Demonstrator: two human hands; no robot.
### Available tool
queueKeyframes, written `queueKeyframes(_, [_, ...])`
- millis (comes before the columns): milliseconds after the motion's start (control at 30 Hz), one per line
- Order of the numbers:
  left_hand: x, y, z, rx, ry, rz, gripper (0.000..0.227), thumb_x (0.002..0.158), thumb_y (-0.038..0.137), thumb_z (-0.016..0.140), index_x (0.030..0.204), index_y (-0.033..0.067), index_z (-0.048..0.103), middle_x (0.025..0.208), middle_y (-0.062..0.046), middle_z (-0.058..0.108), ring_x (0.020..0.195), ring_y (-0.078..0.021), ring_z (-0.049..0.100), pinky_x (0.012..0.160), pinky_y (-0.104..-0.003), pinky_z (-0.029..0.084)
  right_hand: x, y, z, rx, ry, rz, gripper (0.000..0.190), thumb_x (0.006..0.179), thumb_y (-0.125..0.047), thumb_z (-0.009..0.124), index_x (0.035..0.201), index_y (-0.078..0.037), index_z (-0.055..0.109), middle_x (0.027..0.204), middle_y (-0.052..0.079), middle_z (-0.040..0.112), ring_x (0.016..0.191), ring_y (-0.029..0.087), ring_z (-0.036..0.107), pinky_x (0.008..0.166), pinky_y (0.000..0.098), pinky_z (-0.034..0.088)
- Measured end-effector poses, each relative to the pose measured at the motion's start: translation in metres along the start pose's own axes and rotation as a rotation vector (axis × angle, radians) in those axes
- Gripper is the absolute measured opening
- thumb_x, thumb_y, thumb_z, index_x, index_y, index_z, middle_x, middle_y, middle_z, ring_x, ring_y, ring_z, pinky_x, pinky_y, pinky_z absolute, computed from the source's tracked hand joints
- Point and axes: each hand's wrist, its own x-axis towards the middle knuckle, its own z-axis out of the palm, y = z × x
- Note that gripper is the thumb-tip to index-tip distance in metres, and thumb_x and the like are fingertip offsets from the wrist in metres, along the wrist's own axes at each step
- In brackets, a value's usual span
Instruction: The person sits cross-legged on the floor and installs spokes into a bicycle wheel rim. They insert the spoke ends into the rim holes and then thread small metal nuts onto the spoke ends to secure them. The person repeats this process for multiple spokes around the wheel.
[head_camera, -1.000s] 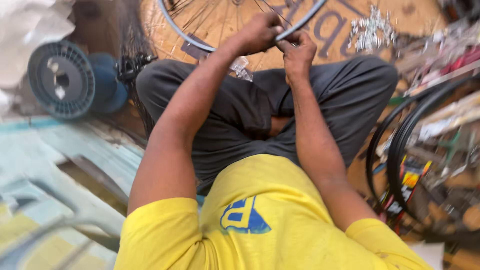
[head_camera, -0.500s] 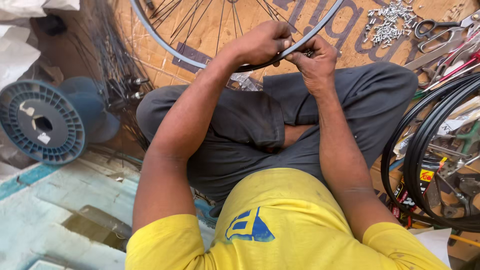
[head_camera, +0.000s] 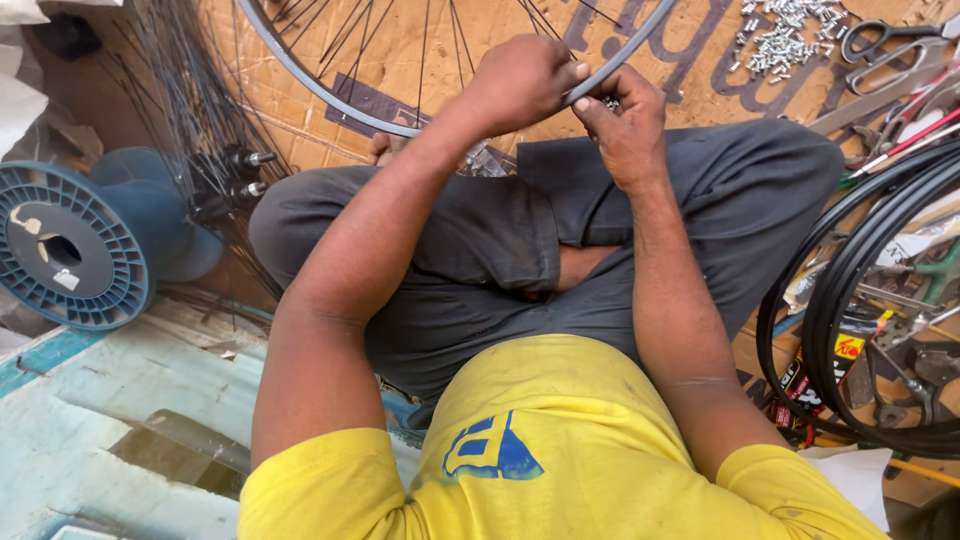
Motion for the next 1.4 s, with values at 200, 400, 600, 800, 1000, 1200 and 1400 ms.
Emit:
queueKeyframes(200, [0.0, -0.011, 0.003, -0.04, 0.077, 0.132, 0.023, 0.095, 0.024, 0.065, 0.092, 0.0019, 0.07, 0.082, -0.02, 0.07, 0.08, -0.0396, 0.068, 0.07, -0.051, 0.051, 0.001, 0.002, 0.002, 0.019, 0.018, 0.017, 0.008, 0.099, -0.004, 0.073, 0.099, -0.001, 0.066, 0.079, -0.001, 0.062, 0.062, 0.005, 0.052, 0.054, 0.0221, 0.042])
queueKeyframes(400, [0.0, -0.003, -0.011, -0.26, -0.147, -0.037, 0.024, 0.096, 0.025, 0.059, 0.098, 0.0026, 0.067, 0.079, -0.017, 0.07, 0.073, -0.033, 0.072, 0.066, -0.047, 0.056, -0.001, 0.002, -0.001, 0.015, 0.015, 0.089, 0.005, 0.097, -0.003, 0.073, 0.1, -0.001, 0.069, 0.079, 0.001, 0.064, 0.061, 0.006, 0.054, 0.054, 0.0229, 0.044])
queueKeyframes(600, [-0.017, 0.02, -0.01, -0.066, -0.055, -0.072, 0.033, 0.106, 0.027, 0.063, 0.091, -0.0017, 0.07, 0.072, -0.019, 0.067, 0.064, -0.03, 0.066, 0.059, -0.043, 0.054, 0.006, 0.01, -0.015, 0.019, 0.104, 0.261, 0.009, 0.09, 0.0, 0.073, 0.099, -0.001, 0.071, 0.076, 0.003, 0.067, 0.059, 0.01, 0.059, 0.051, 0.0237, 0.046])
queueKeyframes(800, [-0.023, 0.001, -0.02, -0.258, -0.181, -0.014, 0.023, 0.105, 0.02, 0.059, 0.1, -0.0015, 0.065, 0.072, -0.012, 0.065, 0.062, -0.0233, 0.068, 0.058, -0.039, 0.056, 0.028, 0.026, -0.058, 0.882, 0.467, 0.238, 0.02, 0.093, -0.002, 0.06, 0.112, 0.002, 0.065, 0.092, 0.014, 0.072, 0.076, 0.023, 0.07, 0.063, 0.0335, 0.059])
queueKeyframes(1000, [-0.04, 0.013, -0.028, -0.269, -0.249, -0.234, 0.024, 0.102, 0.024, 0.058, 0.1, 0.0004, 0.063, 0.071, -0.01, 0.066, 0.057, -0.0187, 0.068, 0.052, -0.037, 0.058, 0.034, 0.052, -0.049, 0.753, 0.48, 0.12, 0.015, 0.1, -0.011, 0.07, 0.112, -0.005, 0.067, 0.09, 0.008, 0.07, 0.073, 0.018, 0.067, 0.059, 0.0314, 0.055])
queueKeyframes(1200, [-0.045, 0.025, -0.028, -0.078, -0.186, -0.21, 0.038, 0.107, 0.033, 0.057, 0.093, -0.0016, 0.065, 0.07, -0.014, 0.067, 0.053, -0.0212, 0.067, 0.054, -0.037, 0.055, 0.039, 0.069, -0.053, 0.766, 0.59, 0.063, 0.019, 0.1, -0.018, 0.074, 0.109, -0.006, 0.063, 0.084, 0.008, 0.069, 0.068, 0.016, 0.064, 0.054, 0.0299, 0.053])
queueKeyframes(1400, [-0.048, -0.011, -0.016, -0.043, -0.141, -0.149, 0.027, 0.094, 0.028, 0.061, 0.098, 0.0028, 0.071, 0.079, -0.016, 0.073, 0.064, -0.0294, 0.071, 0.057, -0.044, 0.056, 0.039, 0.063, -0.046, 0.8, 0.58, 0.099, 0.02, 0.102, -0.014, 0.063, 0.119, -0.002, 0.064, 0.091, 0.011, 0.071, 0.076, 0.02, 0.067, 0.063, 0.032, 0.058])
